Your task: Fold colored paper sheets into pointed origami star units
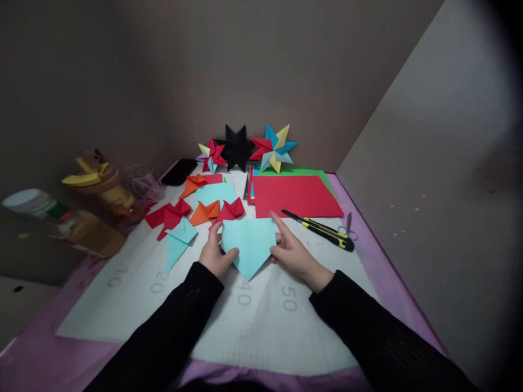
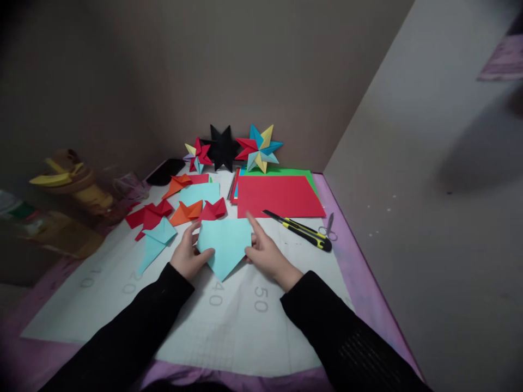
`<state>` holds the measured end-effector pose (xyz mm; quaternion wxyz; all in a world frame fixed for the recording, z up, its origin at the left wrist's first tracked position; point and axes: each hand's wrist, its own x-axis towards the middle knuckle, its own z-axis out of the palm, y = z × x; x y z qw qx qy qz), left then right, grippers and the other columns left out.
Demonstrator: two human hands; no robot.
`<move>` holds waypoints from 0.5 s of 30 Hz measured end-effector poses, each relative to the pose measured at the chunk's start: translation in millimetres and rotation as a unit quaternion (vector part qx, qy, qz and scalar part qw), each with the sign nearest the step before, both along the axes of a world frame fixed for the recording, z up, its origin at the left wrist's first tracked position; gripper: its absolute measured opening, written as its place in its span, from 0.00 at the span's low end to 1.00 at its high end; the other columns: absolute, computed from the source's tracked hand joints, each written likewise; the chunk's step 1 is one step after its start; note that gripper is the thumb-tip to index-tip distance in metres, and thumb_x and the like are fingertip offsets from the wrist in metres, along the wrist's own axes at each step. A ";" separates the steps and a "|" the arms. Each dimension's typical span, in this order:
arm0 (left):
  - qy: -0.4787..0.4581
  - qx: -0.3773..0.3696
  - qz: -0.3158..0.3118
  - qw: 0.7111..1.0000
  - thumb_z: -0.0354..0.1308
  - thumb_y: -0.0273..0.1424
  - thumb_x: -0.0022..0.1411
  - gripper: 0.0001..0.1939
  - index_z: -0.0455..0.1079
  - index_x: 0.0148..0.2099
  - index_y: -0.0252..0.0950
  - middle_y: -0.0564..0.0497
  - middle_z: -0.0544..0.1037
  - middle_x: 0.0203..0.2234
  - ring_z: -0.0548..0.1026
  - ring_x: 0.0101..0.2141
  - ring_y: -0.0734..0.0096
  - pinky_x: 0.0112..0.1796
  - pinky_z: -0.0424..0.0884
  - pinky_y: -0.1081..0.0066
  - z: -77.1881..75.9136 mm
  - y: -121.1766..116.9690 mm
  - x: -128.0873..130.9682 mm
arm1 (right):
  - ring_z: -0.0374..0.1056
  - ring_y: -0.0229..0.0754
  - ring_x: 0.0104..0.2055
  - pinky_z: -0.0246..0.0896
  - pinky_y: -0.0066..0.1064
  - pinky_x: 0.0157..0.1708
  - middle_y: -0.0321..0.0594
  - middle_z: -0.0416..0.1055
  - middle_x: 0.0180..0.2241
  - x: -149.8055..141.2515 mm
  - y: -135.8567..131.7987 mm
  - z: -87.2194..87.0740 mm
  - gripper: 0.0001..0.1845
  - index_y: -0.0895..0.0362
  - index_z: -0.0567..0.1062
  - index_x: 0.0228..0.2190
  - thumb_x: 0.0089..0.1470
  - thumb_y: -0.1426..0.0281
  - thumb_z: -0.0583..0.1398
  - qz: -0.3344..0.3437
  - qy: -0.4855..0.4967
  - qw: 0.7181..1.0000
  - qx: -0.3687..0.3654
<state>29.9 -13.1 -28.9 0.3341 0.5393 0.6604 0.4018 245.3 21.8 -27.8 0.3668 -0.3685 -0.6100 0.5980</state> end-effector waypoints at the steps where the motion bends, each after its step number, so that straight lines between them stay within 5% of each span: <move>1: 0.028 0.011 -0.002 1.000 0.60 0.31 0.48 0.42 0.46 0.63 0.37 0.38 0.69 0.49 0.75 0.36 0.62 0.34 0.70 0.65 -0.6 -0.3 -1.0 | 0.69 0.38 0.32 0.67 0.30 0.30 0.40 0.72 0.37 1.5 0.4 0.1 0.38 0.50 0.57 0.59 0.45 0.80 0.53 0.025 -0.024 0.999 0.038; 5: 0.111 0.042 -0.021 0.993 0.56 0.29 0.50 0.41 0.43 0.64 0.34 0.36 0.63 0.56 0.73 0.45 0.57 0.43 0.69 0.60 -0.7 -0.7 -3.6 | 0.66 0.44 0.46 0.61 0.42 0.49 0.41 0.71 0.45 6.2 3.7 -0.2 0.32 0.51 0.73 0.47 0.41 0.85 0.50 0.068 -0.157 0.957 0.232; 9: 0.181 0.078 -0.045 0.979 0.54 0.28 0.51 0.35 0.51 0.61 0.31 0.36 0.64 0.55 0.66 0.53 0.54 0.49 0.66 0.58 -0.6 -1.0 -6.0 | 0.58 0.50 0.53 0.58 0.48 0.51 0.44 0.65 0.48 6.0 3.4 0.5 0.29 0.48 0.74 0.46 0.45 0.84 0.54 0.018 -0.267 0.884 0.384; 12: 0.232 0.115 -0.067 0.964 0.54 0.29 0.52 0.29 0.57 0.57 0.27 0.33 0.61 0.55 0.62 0.56 0.51 0.50 0.65 0.56 -2.2 -2.9 -6.2 | 0.41 0.59 0.62 0.45 0.57 0.57 0.42 0.51 0.58 3.7 -2.4 5.5 0.25 0.44 0.73 0.47 0.48 0.78 0.60 -0.048 -0.336 0.817 0.466; 15: 0.297 0.146 -0.072 0.941 0.55 0.30 0.54 0.26 0.61 0.56 0.29 0.32 0.56 0.58 0.59 0.57 0.47 0.51 0.61 0.49 -4.0 -5.6 -5.0 | 0.29 0.60 0.65 0.35 0.61 0.58 0.38 0.41 0.64 0.8 -7.8 9.1 0.26 0.41 0.70 0.49 0.50 0.76 0.61 -0.008 -0.369 0.780 0.505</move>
